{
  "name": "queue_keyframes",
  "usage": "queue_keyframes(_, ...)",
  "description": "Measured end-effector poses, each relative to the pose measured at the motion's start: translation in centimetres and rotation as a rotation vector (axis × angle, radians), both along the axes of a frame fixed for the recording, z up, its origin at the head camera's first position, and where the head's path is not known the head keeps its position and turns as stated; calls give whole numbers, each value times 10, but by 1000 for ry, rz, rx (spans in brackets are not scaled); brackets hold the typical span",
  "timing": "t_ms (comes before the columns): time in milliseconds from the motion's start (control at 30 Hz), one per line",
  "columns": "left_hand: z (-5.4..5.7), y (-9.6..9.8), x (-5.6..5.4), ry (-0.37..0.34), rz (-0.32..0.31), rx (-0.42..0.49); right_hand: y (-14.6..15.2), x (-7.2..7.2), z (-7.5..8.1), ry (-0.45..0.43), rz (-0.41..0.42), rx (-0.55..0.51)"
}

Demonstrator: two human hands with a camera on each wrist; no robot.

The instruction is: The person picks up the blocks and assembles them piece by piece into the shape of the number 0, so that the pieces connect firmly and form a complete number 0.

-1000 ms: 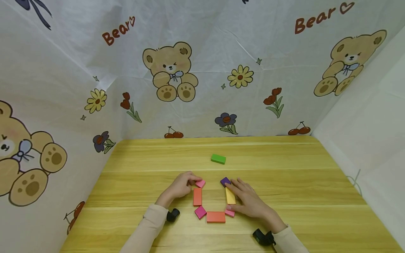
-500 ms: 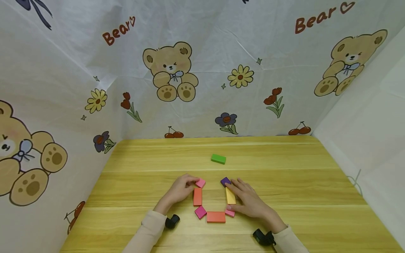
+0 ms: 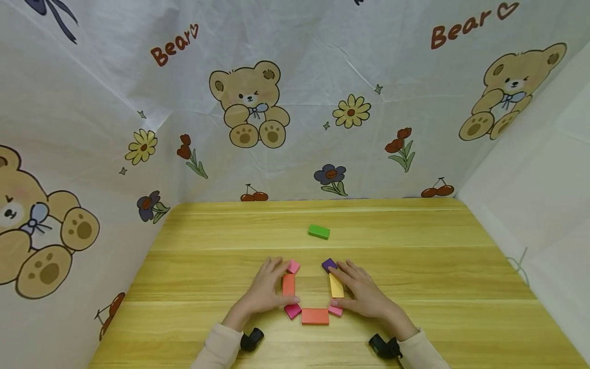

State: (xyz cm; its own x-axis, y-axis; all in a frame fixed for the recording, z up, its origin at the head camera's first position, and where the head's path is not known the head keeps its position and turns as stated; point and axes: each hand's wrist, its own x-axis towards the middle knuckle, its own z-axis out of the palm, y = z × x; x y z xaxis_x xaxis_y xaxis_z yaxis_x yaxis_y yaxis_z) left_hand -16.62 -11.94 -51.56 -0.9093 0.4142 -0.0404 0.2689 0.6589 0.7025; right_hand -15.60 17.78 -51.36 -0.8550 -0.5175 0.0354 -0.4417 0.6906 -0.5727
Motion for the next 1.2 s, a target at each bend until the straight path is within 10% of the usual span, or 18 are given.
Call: queue_keyframes(1200, -18, -2, 14, 65, -15, -35, -1, 0, 1, 11, -1, 13)
